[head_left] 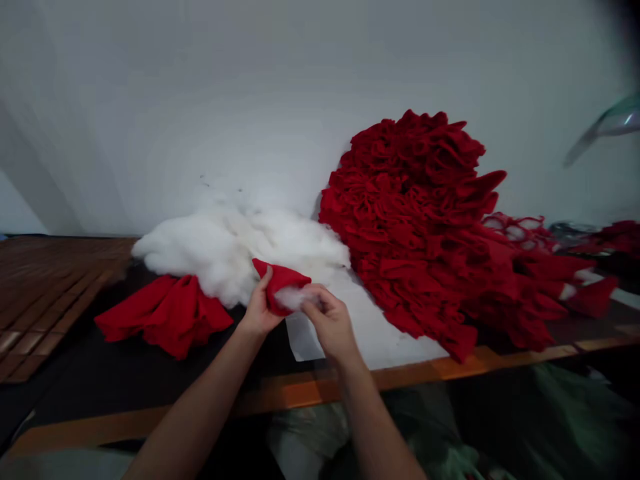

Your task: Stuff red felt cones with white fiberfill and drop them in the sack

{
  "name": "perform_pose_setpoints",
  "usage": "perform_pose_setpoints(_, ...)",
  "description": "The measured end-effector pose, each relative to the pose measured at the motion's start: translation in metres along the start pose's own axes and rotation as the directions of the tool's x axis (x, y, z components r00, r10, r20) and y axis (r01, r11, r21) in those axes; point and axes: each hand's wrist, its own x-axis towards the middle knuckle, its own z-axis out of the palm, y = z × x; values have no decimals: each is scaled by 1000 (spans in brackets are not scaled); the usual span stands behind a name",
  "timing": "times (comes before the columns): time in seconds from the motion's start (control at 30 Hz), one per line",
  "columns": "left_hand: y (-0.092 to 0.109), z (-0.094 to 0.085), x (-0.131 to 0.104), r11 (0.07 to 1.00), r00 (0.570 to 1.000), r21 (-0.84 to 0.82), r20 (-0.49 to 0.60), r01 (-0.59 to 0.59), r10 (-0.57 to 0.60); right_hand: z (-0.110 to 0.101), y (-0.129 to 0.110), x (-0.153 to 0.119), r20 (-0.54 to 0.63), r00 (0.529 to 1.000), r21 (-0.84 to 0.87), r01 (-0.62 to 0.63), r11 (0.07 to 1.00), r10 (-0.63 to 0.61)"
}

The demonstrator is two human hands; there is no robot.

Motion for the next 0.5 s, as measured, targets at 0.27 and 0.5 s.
perform_pose_setpoints(0.27, -2, -1, -4, 994, 999, 95, 10, 46, -47, 22, 33, 27, -353, 905, -450, 56, 891, -236)
perform_pose_setpoints(0.5, -15, -1, 0, 942, 976, 263, -12, -208, 219, 8, 32, 41, -299, 922, -505, 65, 861, -245)
